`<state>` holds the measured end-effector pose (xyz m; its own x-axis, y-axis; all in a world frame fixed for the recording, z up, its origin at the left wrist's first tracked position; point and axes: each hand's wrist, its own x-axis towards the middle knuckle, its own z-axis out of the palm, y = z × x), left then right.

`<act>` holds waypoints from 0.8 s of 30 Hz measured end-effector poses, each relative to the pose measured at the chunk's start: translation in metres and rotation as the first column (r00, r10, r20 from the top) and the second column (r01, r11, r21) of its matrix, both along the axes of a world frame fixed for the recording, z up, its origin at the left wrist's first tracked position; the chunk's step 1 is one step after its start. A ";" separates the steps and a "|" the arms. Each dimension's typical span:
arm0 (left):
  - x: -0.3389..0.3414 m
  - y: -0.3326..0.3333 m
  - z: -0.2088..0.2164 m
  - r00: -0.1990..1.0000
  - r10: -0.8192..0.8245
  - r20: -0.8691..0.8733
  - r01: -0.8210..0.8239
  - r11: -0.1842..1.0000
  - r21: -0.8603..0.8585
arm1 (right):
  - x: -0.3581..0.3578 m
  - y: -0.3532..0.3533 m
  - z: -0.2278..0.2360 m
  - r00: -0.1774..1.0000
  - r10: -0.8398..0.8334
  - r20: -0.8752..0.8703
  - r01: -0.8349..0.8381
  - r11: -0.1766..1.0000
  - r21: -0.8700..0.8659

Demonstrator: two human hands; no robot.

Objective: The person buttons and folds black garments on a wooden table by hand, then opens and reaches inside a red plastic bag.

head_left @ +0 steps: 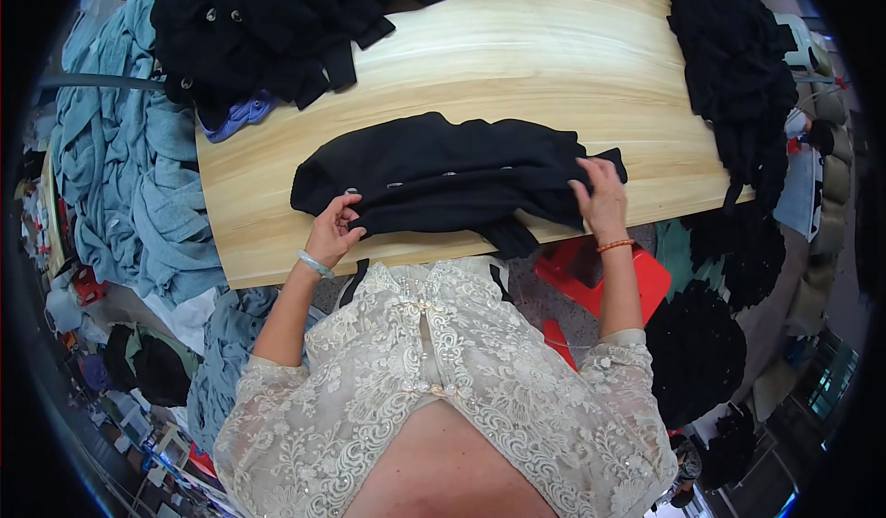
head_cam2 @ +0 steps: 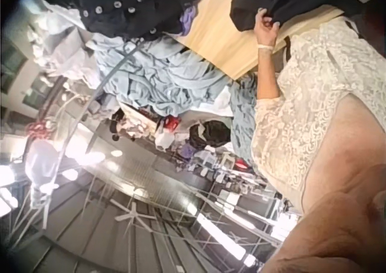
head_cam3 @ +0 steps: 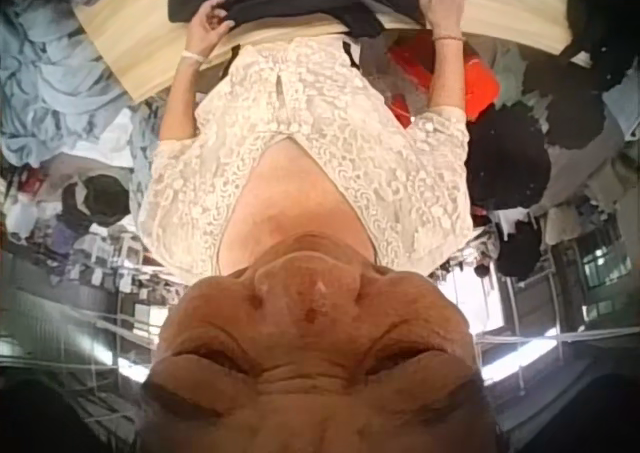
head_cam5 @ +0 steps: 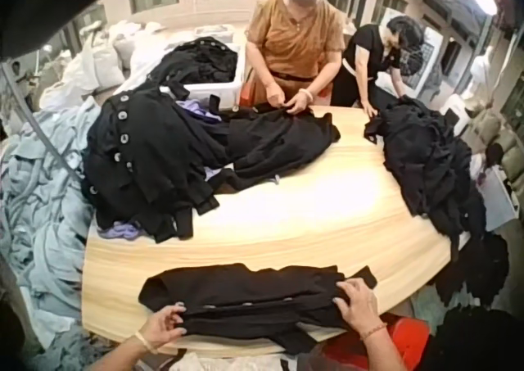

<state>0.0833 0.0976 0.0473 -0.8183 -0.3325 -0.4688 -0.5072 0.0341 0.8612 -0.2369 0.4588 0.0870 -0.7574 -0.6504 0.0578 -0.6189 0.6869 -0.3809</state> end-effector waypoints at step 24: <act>-0.024 0.001 0.008 0.933 -0.310 -0.181 0.066 0.645 -0.761 | 0.010 -0.002 -0.017 0.997 -0.013 0.078 0.010 0.999 0.044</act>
